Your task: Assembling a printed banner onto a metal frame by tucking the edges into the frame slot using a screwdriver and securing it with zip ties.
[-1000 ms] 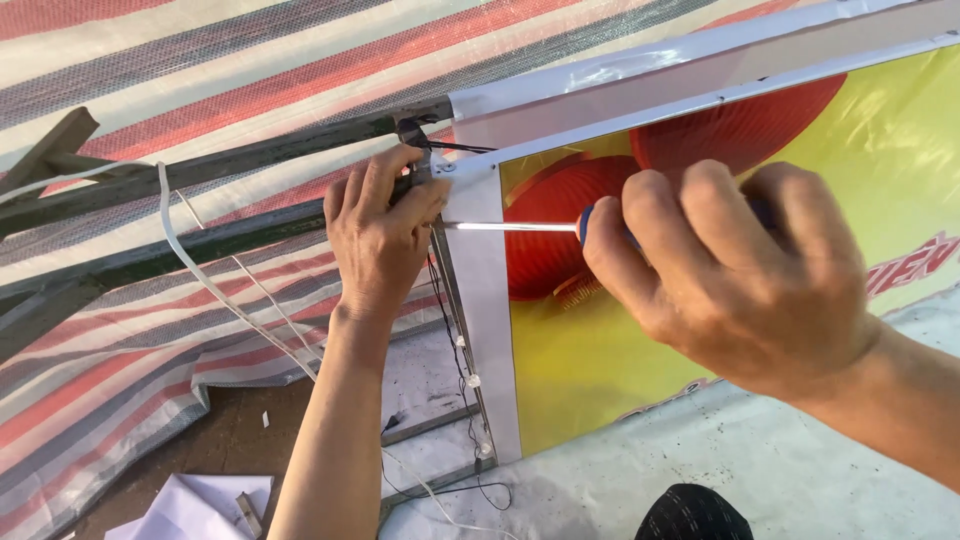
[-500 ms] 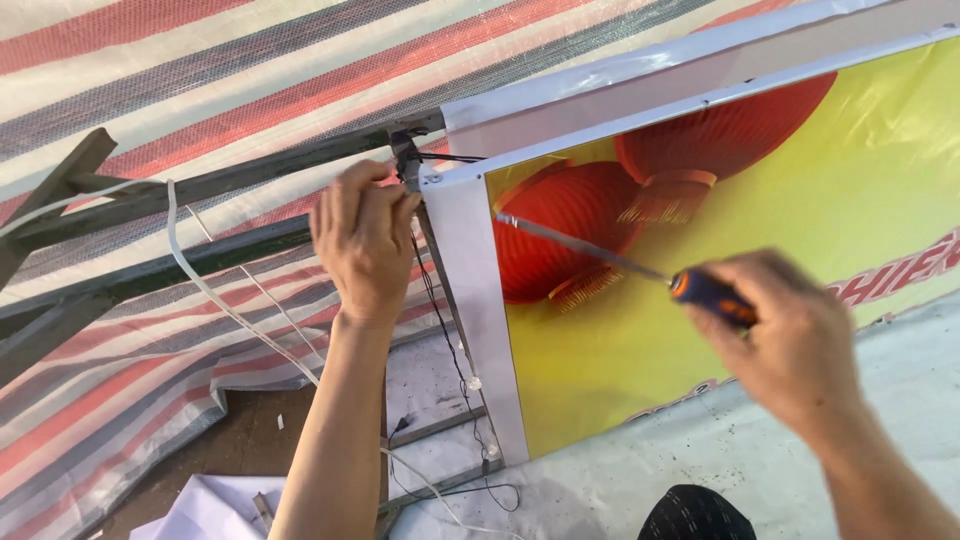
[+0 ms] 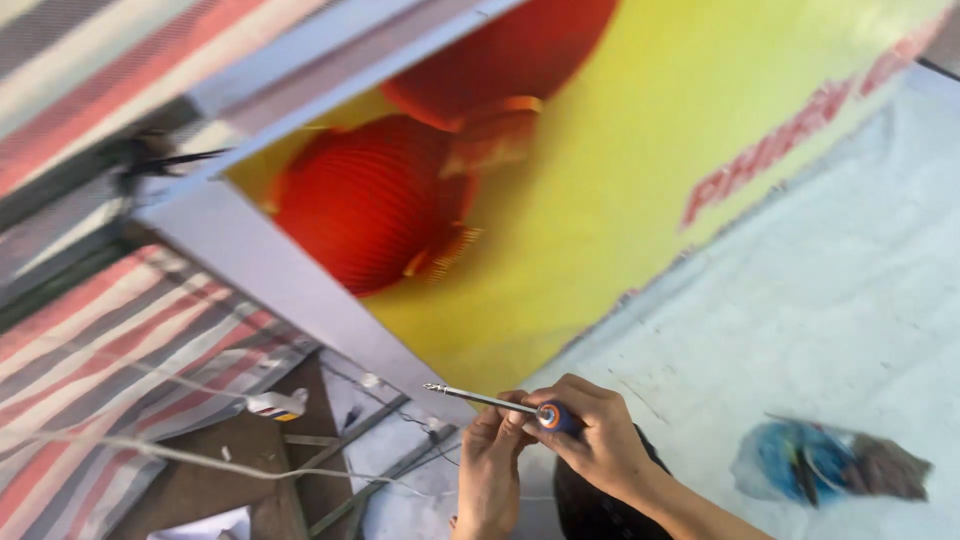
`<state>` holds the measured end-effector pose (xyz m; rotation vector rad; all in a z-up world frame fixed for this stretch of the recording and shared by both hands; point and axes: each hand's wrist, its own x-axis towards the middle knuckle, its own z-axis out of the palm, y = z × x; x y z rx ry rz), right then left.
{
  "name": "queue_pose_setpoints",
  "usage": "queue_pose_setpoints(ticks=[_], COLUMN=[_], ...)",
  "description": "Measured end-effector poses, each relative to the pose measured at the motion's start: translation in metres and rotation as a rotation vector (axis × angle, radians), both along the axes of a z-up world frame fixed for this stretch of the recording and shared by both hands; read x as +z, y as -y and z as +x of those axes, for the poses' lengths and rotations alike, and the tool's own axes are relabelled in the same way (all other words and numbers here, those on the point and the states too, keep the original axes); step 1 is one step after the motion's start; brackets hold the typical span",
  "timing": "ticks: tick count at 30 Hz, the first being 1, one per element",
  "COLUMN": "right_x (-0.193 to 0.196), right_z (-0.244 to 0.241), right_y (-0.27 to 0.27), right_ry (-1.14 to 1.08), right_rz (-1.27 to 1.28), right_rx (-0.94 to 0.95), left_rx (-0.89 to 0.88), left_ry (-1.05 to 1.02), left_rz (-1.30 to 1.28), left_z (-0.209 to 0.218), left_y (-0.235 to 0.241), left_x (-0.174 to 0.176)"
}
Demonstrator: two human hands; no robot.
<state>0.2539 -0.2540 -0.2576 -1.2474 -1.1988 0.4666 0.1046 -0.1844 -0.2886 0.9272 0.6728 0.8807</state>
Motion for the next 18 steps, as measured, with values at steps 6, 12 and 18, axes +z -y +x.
queue_pose_setpoints(ticks=[6,12,18], right_x=[-0.048,-0.123,-0.242], right_z=[0.033,0.085,0.193], right_y=[0.040,0.086,0.169], right_ry=[0.060,0.067,-0.112], right_rz=[0.007,-0.077,-0.540], right_rx=[-0.150,-0.327,-0.785], left_rx=[-0.224,-0.406,-0.762], left_ry=[-0.153,-0.425,-0.224], left_rz=[-0.167,0.191,0.567], left_z=[0.041,0.072,0.082], left_y=[0.029,0.049,0.072], left_x=[-0.013,-0.020,0.059])
